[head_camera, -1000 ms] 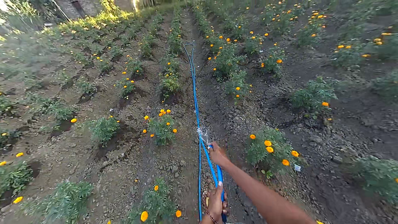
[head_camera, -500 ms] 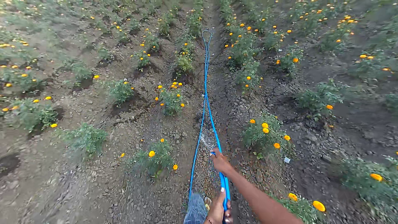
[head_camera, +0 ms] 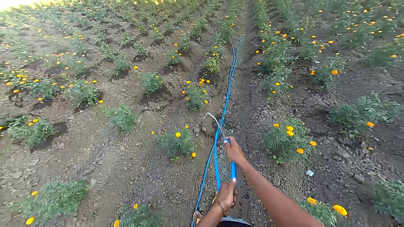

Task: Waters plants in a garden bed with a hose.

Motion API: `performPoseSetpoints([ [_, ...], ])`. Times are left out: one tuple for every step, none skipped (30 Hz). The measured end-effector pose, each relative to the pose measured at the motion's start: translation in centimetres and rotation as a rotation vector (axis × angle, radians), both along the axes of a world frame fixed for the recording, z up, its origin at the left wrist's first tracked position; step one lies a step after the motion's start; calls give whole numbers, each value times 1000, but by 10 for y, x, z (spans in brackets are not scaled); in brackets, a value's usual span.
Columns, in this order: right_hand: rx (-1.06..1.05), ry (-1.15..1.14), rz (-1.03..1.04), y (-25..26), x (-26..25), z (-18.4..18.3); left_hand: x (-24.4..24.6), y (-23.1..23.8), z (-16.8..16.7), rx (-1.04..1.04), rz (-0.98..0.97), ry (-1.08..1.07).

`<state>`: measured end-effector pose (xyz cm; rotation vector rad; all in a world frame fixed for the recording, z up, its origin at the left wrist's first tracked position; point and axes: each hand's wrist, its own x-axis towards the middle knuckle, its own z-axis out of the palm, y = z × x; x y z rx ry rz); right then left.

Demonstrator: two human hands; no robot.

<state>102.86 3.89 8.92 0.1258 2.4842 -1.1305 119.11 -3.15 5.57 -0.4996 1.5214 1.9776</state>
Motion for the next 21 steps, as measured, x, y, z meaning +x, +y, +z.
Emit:
performPoseSetpoints([
  [-2, 7, 0, -2, 5, 2, 4, -4, 2, -15, -16, 19],
  [-3, 18, 4, -4, 8, 4, 8, -7, 4, -28, -24, 37],
  [0, 29, 10, -6, 11, 6, 11, -8, 6, -37, -27, 56],
  [1, 37, 16, -8, 15, 8, 15, -8, 7, -41, -22, 68],
  [2, 42, 19, -9, 19, 9, 19, -8, 8, -42, -12, 73],
  [0, 44, 20, -10, 22, 12, 22, -7, 10, -40, -1, 73],
  [-6, 48, 17, -10, 23, 13, 23, -6, 10, -37, 11, 73],
  [-15, 56, 12, -9, 25, 13, 25, -6, 10, -31, 14, 75],
  [-23, 59, 7, -8, 26, 12, 26, -4, 10, -23, 16, 77],
  [-30, 57, 3, -6, 27, 12, 27, -3, 9, -20, 18, 81],
  [-34, 51, 3, -4, 27, 11, 27, -1, 8, -22, 19, 87],
  [-34, 44, 8, -2, 26, 10, 26, 0, 7, -28, 15, 90],
  [-37, 43, 14, 0, 23, 9, 23, 2, 6, -34, 8, 98],
  [-43, 48, 16, 2, 20, 8, 20, 4, 4, -40, 1, 110],
  [-48, 56, 17, 4, 15, 7, 16, 5, 2, -44, -5, 117],
  [-50, 63, 20, 6, 11, 6, 11, 7, 0, -49, -14, 118],
  [-44, 69, 27, 9, 5, 5, 5, 8, 1, -53, -28, 109],
  [-43, 65, 34, 11, -2, 7, -2, 10, 3, -61, -33, 104],
  [-44, 55, 46, 13, -9, 7, -10, 12, 4, -69, -36, 101],
  [-41, 44, 57, 16, -17, 5, -16, 16, 4, -80, -36, 96],
  [-45, 27, 63, 19, -25, 1, -23, 19, 3, -92, -40, 90],
])
